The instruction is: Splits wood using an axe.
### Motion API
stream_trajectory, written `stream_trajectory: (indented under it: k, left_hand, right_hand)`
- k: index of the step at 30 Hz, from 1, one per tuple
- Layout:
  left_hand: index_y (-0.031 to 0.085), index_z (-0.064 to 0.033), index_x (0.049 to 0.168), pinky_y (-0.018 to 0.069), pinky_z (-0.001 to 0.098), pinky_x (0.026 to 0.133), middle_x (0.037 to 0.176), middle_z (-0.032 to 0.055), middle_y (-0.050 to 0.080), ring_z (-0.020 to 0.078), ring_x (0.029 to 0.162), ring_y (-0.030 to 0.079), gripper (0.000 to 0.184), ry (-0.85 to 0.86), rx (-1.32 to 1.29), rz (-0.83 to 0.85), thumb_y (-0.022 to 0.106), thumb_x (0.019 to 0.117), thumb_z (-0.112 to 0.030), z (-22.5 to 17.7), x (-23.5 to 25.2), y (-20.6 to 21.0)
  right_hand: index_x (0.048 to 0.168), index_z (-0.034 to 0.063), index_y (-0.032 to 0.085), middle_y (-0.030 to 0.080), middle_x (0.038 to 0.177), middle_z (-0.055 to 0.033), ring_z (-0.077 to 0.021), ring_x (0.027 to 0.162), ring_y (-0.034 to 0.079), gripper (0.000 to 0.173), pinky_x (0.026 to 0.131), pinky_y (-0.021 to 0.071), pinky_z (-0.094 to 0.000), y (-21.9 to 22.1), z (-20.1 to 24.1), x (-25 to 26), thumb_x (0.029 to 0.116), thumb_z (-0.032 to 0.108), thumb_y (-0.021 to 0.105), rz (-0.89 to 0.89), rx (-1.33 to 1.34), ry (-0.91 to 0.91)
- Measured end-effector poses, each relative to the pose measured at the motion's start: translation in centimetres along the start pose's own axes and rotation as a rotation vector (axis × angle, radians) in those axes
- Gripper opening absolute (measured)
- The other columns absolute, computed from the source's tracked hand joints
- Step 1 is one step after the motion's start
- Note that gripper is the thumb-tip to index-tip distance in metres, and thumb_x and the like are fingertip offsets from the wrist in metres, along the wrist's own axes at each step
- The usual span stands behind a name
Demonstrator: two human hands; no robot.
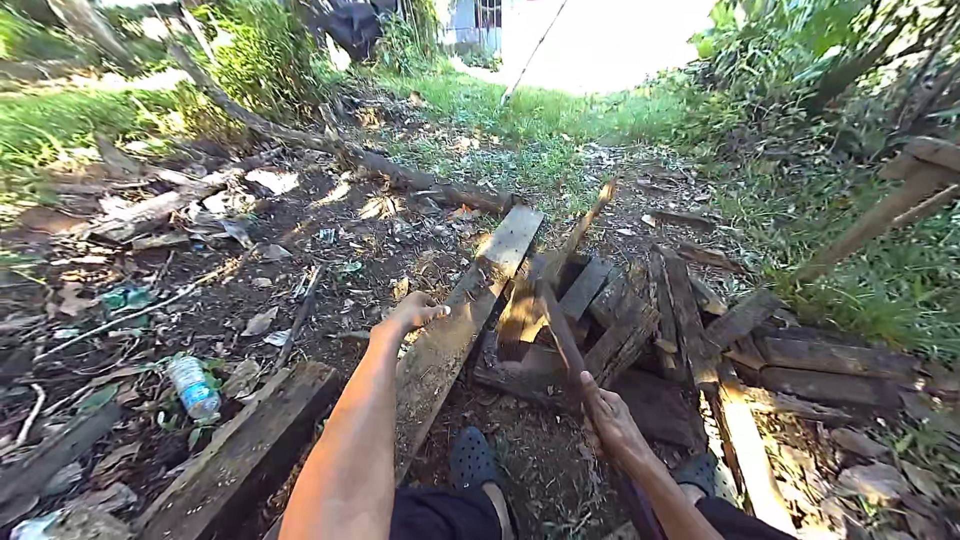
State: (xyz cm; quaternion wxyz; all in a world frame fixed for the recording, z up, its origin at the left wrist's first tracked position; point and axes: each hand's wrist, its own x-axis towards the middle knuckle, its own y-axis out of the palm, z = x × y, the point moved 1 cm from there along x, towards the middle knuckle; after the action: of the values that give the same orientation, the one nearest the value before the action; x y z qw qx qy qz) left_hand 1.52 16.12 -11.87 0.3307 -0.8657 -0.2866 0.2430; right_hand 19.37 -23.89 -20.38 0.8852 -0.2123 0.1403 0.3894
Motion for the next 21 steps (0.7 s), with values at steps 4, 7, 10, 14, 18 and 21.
stream_trajectory:
  k: [4,7,10,14,18,21]
  left_hand:
    - [0.072,-0.0066,0.118,0.0545,0.0605,0.090,0.107,0.0201,0.072,0.0352,0.097,0.070,0.068,0.138,-0.093,-0.196,0.059,0.0944,-0.068,-3.4,-0.5,0.8]
    - [0.065,-0.0118,0.134,0.0549,0.0564,0.096,0.121,0.0146,0.071,0.0296,0.109,0.069,0.068,0.245,-0.204,-0.322,0.055,0.0965,-0.068,-9.8,-1.0,4.1]
    - [0.062,-0.0161,0.139,0.0567,0.0505,0.099,0.128,0.0073,0.070,0.0199,0.114,0.069,0.063,0.419,-0.327,-0.448,0.049,0.1007,-0.065,-13.9,0.3,9.1]
    - [0.071,-0.0130,0.104,0.0590,0.0523,0.079,0.096,0.0074,0.071,0.0239,0.088,0.070,0.062,0.401,-0.249,-0.768,0.035,0.1048,-0.064,-16.5,0.7,14.1]
    - [0.073,-0.0087,0.096,0.0561,0.0620,0.078,0.091,0.0147,0.073,0.0352,0.089,0.072,0.069,0.182,-0.150,-0.886,0.031,0.1047,-0.062,-15.9,-0.5,13.9]
    - [0.066,-0.0081,0.074,0.0551,0.0566,0.065,0.069,0.0108,0.067,0.0298,0.070,0.069,0.073,0.201,-0.242,-0.966,0.024,0.1067,-0.057,-13.5,0.3,13.5]
  right_hand:
    - [0.081,0.0063,0.057,0.049,0.051,-0.0060,-0.0192,0.035,0.049,0.072,0.034,0.0472,-0.0368,-1.0,3.8,-2.3,0.1002,0.073,0.036,-0.044,0.163,-0.059]
    - [0.082,0.0058,0.058,0.049,0.051,-0.0059,-0.0185,0.036,0.049,0.071,0.034,0.0469,-0.0355,-1.4,5.9,-3.7,0.1012,0.071,0.036,-0.040,0.233,-0.045]
    - [0.082,0.0057,0.057,0.049,0.052,-0.0061,-0.0186,0.036,0.049,0.071,0.034,0.0479,-0.0357,-0.9,6.2,-5.0,0.1007,0.071,0.037,-0.006,0.268,-0.044]
    - [0.082,0.0069,0.058,0.050,0.054,-0.0057,-0.0184,0.038,0.049,0.071,0.036,0.0479,-0.0351,-0.1,5.5,-7.4,0.0998,0.072,0.039,0.062,0.274,-0.039]
    - [0.084,0.0085,0.059,0.051,0.055,-0.0059,-0.0183,0.038,0.050,0.071,0.036,0.0475,-0.0344,-1.4,4.0,-9.4,0.0967,0.076,0.042,0.129,0.236,-0.018]
    - [0.085,0.0107,0.060,0.051,0.056,-0.0047,-0.0173,0.039,0.049,0.066,0.037,0.0461,-0.0333,-3.5,3.2,-10.9,0.0973,0.074,0.044,0.175,0.164,-0.046]
